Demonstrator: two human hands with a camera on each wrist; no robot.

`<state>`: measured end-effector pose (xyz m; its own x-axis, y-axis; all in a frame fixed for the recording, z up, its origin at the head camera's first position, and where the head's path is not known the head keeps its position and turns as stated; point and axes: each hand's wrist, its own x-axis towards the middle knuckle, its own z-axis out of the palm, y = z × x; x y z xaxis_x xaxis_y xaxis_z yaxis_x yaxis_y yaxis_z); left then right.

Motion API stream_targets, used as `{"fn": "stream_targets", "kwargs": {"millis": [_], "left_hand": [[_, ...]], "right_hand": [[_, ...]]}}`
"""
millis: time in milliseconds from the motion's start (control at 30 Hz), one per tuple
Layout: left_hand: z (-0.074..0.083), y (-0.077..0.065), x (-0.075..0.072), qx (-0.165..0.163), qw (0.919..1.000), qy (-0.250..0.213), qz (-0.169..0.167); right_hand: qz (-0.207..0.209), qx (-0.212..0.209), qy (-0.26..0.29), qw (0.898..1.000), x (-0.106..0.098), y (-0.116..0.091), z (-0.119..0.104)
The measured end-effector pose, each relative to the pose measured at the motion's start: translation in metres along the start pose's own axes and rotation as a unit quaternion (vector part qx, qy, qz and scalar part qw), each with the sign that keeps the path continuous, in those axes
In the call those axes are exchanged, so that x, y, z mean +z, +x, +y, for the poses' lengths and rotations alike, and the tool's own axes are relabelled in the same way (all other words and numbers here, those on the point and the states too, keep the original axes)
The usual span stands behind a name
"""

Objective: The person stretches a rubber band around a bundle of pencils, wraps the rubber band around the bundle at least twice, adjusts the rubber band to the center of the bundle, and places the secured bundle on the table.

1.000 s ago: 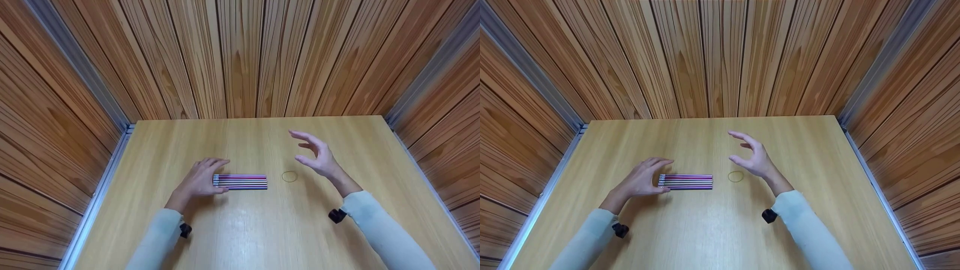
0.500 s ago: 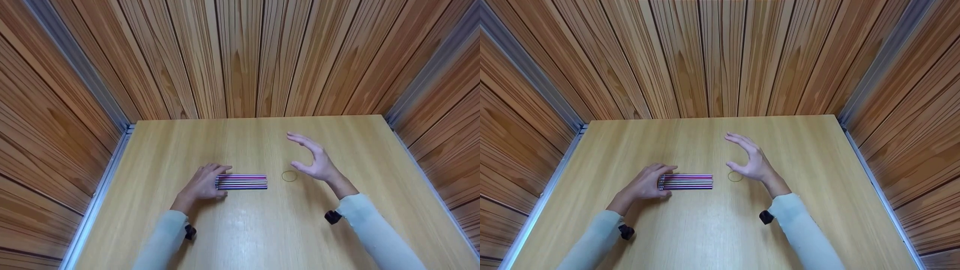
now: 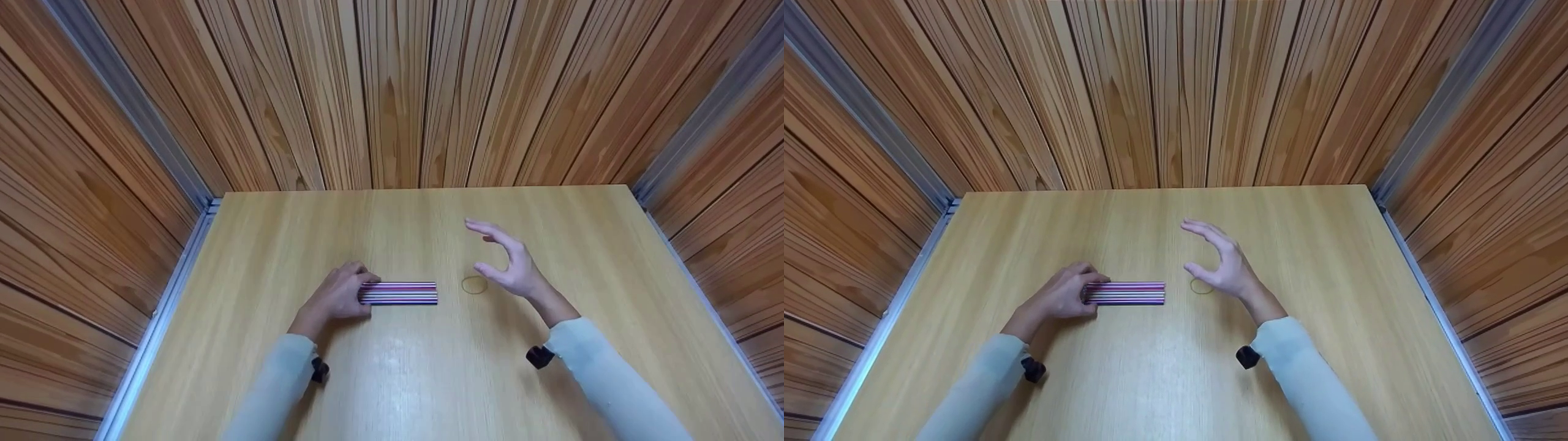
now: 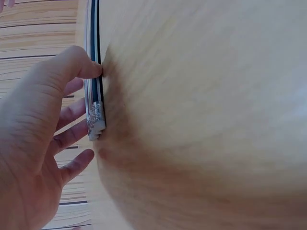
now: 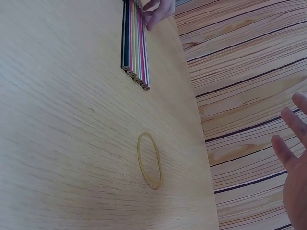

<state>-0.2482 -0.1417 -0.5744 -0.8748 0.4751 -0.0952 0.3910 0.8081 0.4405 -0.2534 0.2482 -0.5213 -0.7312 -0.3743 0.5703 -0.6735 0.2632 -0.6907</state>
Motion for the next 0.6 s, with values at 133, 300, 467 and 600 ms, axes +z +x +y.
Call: {"fn": "stream_targets", "kwargs": {"millis": [133, 300, 467, 600], "left_hand": [[0.0024, 0.0037, -0.0013, -0.012, 0.9999, 0.000, -0.010], [0.0026, 0.0063, -0.0018, -0.007, 0.9998, 0.007, -0.015], [0.0040, 0.0075, -0.0026, -0.009, 0.9997, 0.013, -0.021], [0.0065, 0.0085, -0.0030, -0.018, 0.9991, 0.017, -0.033]], "right_hand": [[0.003, 0.001, -0.002, 1.000, 0.0013, 0.0002, -0.0010], [0.003, -0.001, -0.007, 1.000, -0.0004, -0.0005, 0.0006], [0.004, 0.002, -0.007, 1.000, -0.0013, -0.0023, 0.0024], [0.007, -0.007, 0.011, 1.000, 0.0029, -0.0038, -0.0007]]}}
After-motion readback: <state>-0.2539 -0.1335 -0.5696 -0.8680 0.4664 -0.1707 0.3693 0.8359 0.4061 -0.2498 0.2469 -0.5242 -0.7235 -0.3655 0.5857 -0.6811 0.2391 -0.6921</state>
